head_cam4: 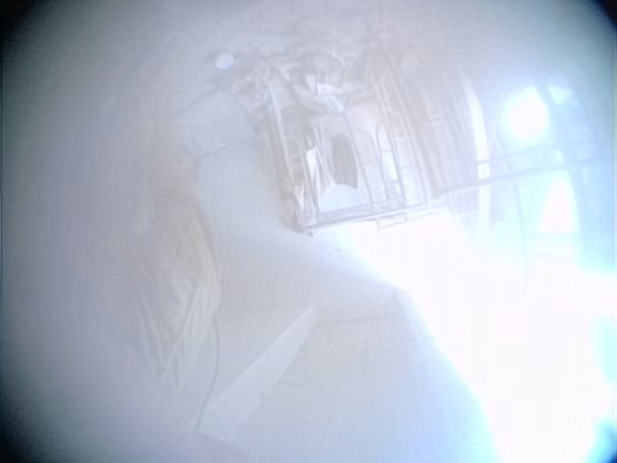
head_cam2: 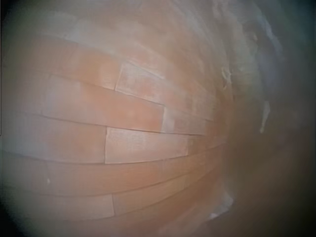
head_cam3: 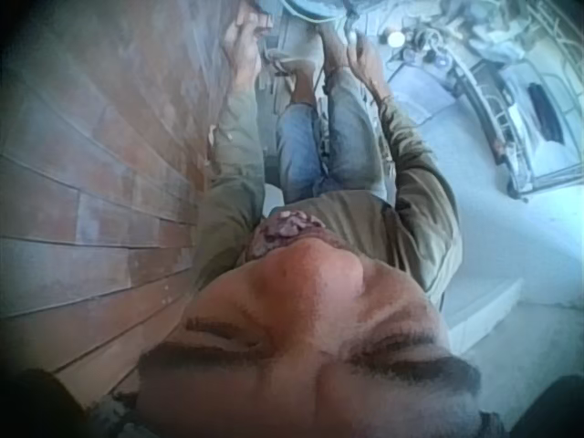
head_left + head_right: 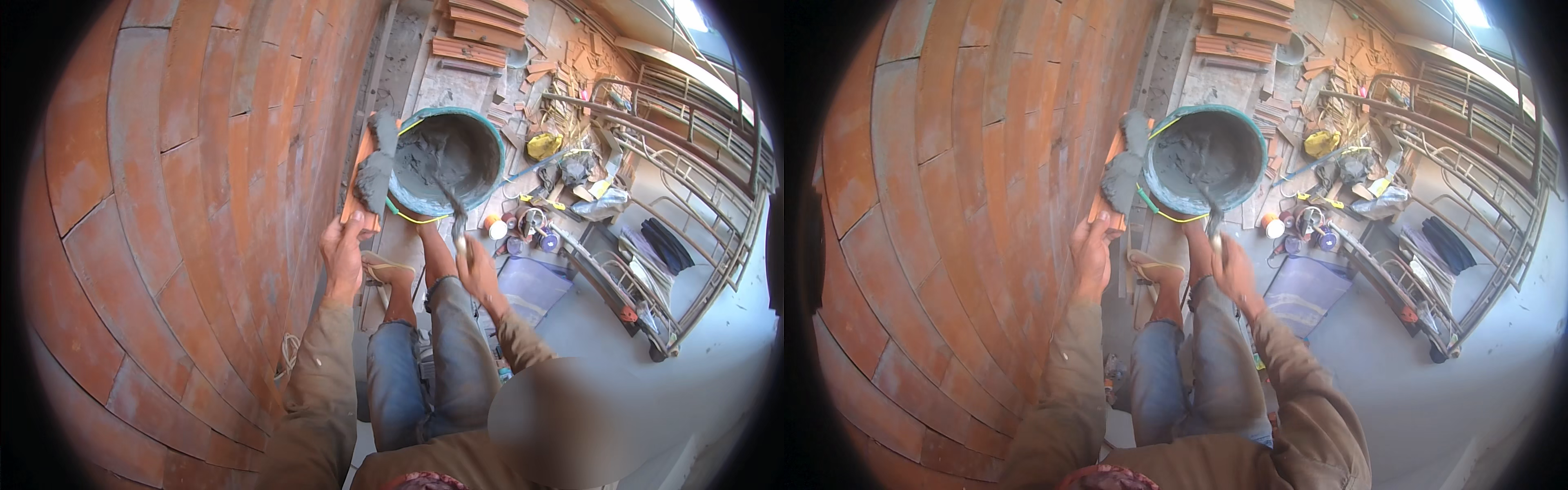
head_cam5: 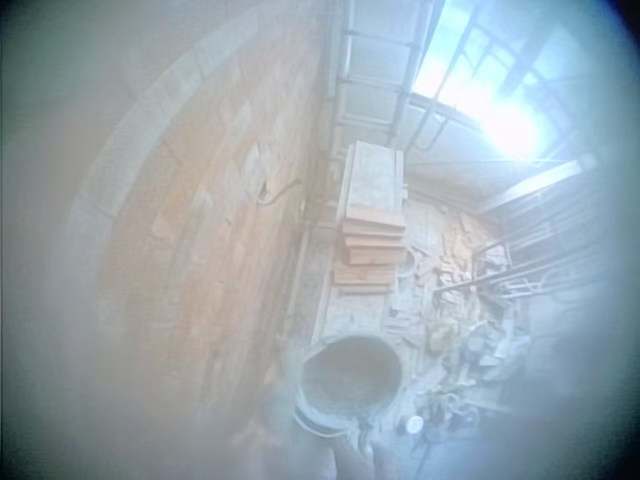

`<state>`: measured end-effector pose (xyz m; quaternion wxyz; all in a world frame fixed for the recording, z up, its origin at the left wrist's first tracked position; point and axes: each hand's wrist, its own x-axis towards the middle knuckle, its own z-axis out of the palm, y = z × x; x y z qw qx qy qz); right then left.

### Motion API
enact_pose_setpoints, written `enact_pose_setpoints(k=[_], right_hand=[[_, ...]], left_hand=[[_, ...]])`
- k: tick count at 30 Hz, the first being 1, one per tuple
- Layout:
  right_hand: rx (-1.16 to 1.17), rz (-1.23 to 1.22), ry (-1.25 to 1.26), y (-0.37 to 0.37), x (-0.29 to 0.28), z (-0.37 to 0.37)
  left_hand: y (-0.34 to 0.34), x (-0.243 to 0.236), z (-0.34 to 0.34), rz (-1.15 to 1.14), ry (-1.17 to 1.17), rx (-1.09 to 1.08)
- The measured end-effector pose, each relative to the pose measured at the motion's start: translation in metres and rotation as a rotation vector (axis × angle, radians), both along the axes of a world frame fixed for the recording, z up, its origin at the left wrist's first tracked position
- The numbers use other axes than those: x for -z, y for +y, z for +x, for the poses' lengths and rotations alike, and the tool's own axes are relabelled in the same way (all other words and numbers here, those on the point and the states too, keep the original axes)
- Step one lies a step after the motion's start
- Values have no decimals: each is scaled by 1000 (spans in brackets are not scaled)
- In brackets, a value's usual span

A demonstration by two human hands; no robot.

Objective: The person applies cement to the back of rectangular terracotta tiles using a trowel and places them onto a curved wall surface. They repeatedly pick up tiles, apply adhesive, and press the tiles into place to form a continuous pattern.

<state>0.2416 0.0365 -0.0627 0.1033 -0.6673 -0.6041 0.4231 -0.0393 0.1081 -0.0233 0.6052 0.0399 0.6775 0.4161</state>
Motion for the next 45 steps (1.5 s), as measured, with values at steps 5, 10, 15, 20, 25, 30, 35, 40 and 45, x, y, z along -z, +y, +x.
enact_pose_setpoints(k=[5, 10, 15, 20, 25, 30, 35, 40, 45], right_hand=[[-136, -327, -311, 93, 108, -6], [-222, -300, -324, 112, 162, -33], [-312, -357, -205, 106, 183, -43], [-250, -431, 17, 105, 147, -31], [-20, -797, 134, 95, 93, -3], [123, -483, 252, 28, 43, -7], [235, 46, 243, -12, 4, -57], [255, 132, 229, -31, -4, -95], [180, 151, 225, -47, -13, -82]], left_hand=[[-44, -5, -11, -66, 17, -59], [-85, -26, -15, -157, 61, -131], [-120, -32, -21, -198, 56, -147], [-120, -37, -15, -233, 61, -203], [-102, -17, -2, -218, 17, -267], [-70, -12, 16, -189, -30, -295], [-53, -13, 34, -147, -89, -299], [-28, -19, 58, -115, -96, -275], [-8, -15, 53, -99, -57, -206]])
